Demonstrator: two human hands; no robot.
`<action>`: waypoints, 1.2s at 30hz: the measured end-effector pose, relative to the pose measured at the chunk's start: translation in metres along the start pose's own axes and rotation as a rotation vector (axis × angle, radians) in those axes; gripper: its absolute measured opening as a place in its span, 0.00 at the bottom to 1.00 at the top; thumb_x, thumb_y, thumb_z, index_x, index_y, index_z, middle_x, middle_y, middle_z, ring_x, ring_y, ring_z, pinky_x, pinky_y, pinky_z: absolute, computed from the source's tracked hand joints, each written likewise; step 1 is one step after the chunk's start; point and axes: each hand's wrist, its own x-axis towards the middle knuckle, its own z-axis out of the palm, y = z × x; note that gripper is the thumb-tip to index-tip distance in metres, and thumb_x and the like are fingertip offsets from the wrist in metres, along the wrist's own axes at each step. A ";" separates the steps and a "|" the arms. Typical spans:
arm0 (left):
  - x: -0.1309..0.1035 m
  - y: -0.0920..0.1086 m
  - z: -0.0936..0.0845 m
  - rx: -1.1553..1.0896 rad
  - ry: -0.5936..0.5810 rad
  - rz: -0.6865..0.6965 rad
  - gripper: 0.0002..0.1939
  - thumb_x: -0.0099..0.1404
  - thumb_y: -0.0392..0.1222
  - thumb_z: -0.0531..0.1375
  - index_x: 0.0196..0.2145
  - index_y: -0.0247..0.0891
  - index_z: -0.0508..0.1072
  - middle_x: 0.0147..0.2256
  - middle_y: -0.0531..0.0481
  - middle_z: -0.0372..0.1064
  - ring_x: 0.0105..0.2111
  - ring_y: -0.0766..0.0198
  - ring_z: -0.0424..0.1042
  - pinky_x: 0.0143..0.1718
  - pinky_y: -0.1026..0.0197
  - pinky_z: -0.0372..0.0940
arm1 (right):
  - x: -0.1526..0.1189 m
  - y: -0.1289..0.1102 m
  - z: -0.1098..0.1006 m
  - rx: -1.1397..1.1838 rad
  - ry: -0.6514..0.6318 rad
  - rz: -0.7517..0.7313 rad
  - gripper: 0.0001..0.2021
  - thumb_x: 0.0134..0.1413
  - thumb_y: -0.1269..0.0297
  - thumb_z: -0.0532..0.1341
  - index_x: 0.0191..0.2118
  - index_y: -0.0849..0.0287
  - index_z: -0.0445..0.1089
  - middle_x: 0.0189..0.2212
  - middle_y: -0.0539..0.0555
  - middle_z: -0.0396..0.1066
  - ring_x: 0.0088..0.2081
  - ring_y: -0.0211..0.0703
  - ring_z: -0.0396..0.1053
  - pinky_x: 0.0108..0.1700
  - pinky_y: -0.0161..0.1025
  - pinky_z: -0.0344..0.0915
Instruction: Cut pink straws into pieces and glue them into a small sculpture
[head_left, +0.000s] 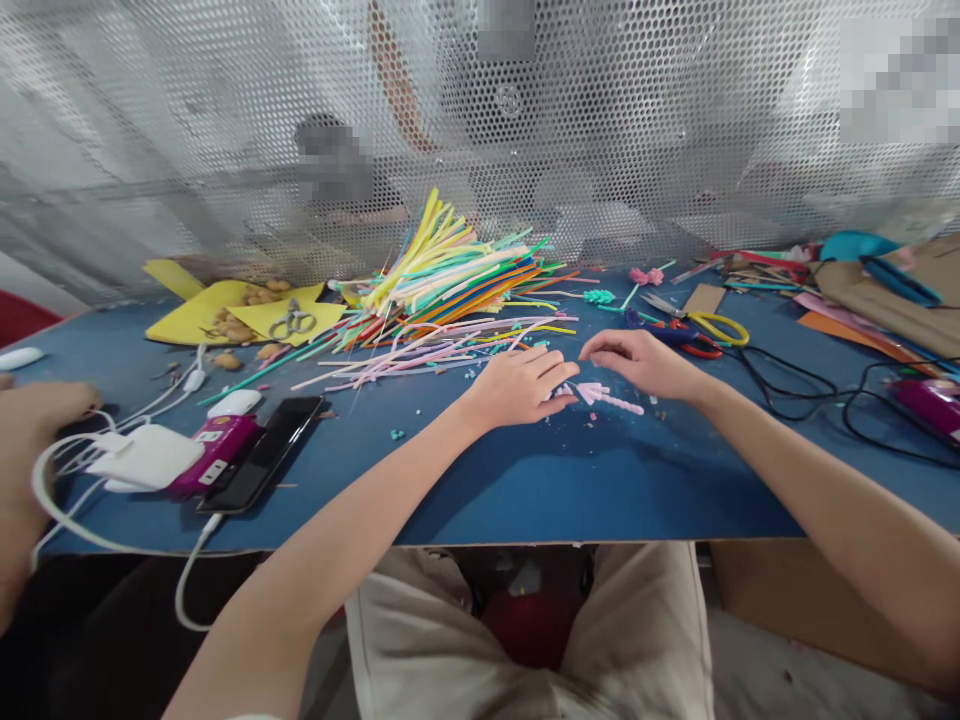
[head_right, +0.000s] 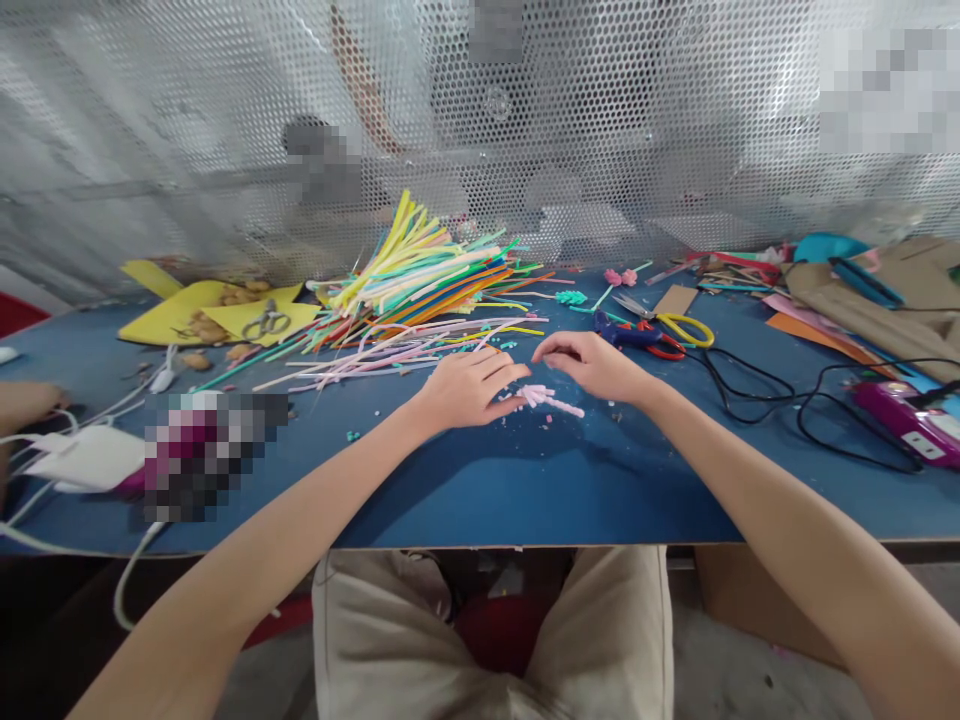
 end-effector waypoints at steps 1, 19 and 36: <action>0.000 0.000 0.000 -0.005 -0.026 -0.017 0.22 0.75 0.58 0.52 0.51 0.38 0.70 0.42 0.47 0.75 0.41 0.58 0.73 0.35 0.59 0.61 | 0.000 0.003 -0.003 0.004 0.057 0.020 0.11 0.63 0.57 0.60 0.43 0.55 0.78 0.36 0.52 0.77 0.33 0.42 0.69 0.36 0.40 0.66; -0.013 -0.011 0.014 -0.062 -0.110 -0.286 0.19 0.78 0.49 0.48 0.61 0.54 0.71 0.44 0.51 0.79 0.37 0.65 0.77 0.28 0.64 0.59 | 0.001 0.019 -0.018 0.130 0.545 0.048 0.08 0.55 0.59 0.68 0.38 0.53 0.82 0.34 0.53 0.81 0.33 0.44 0.76 0.37 0.43 0.73; -0.006 -0.002 0.011 -0.040 0.001 -0.372 0.19 0.78 0.45 0.49 0.54 0.45 0.77 0.40 0.49 0.78 0.37 0.65 0.77 0.27 0.63 0.58 | -0.008 -0.019 0.003 -0.085 0.615 -0.362 0.01 0.56 0.66 0.68 0.34 0.51 0.78 0.31 0.51 0.77 0.32 0.43 0.73 0.36 0.45 0.72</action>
